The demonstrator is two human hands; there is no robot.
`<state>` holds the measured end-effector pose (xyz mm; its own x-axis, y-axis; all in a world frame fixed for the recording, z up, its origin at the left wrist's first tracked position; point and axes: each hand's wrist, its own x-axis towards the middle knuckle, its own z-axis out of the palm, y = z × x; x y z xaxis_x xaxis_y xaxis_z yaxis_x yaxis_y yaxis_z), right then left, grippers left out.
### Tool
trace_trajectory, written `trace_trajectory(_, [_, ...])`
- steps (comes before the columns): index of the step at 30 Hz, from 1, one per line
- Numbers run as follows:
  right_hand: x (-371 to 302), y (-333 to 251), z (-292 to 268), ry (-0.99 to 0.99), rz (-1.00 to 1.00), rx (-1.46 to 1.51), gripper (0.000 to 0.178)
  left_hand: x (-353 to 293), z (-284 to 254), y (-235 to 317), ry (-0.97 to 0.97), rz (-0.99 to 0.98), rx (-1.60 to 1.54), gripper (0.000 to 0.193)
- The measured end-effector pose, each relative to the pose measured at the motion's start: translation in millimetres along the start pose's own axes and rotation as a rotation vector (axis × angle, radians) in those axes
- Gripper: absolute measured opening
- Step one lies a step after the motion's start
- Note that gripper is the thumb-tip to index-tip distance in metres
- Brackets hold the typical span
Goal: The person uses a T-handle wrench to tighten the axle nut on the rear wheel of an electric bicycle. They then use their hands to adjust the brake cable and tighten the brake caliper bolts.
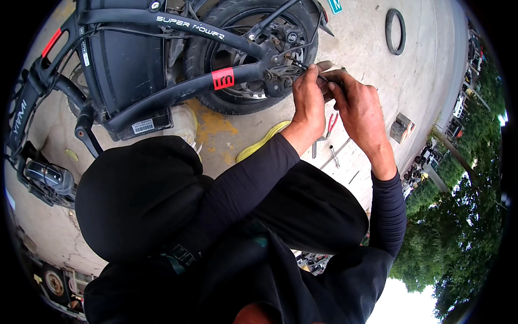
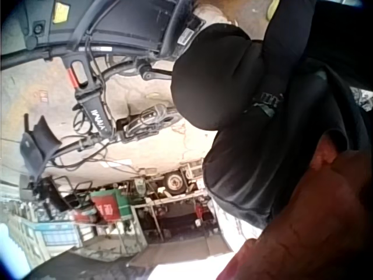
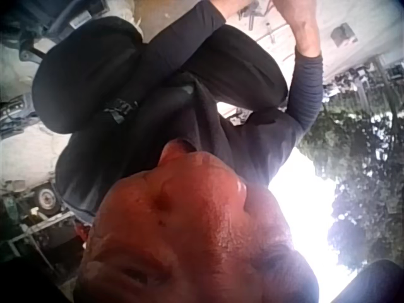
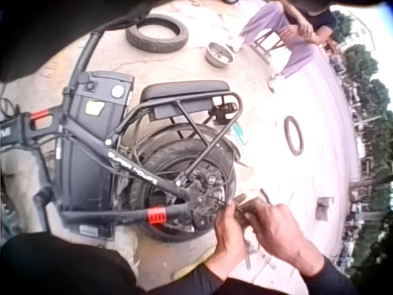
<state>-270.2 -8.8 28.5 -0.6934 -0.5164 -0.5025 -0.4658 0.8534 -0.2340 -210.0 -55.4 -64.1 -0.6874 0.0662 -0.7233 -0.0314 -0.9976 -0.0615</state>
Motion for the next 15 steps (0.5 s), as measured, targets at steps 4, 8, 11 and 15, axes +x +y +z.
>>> trace_trajectory(4, [0,2,0,0.08,-0.313,-0.313,0.01,-1,-2,2,-0.028,0.003,-0.054,0.043])
trace_trajectory(8, [1,-19,0,-0.017,-0.251,-0.477,0.009,2,-11,0,-0.099,-0.044,-0.173,0.043])
trace_trajectory(11, [5,-26,3,0.039,-0.128,-0.327,0.01,1,-9,0,-0.1,-0.058,-0.167,0.044])
trace_trajectory(15, [6,-17,3,-0.003,-0.07,-0.038,0.021,-3,-9,2,-0.067,-0.02,-0.068,0.044])
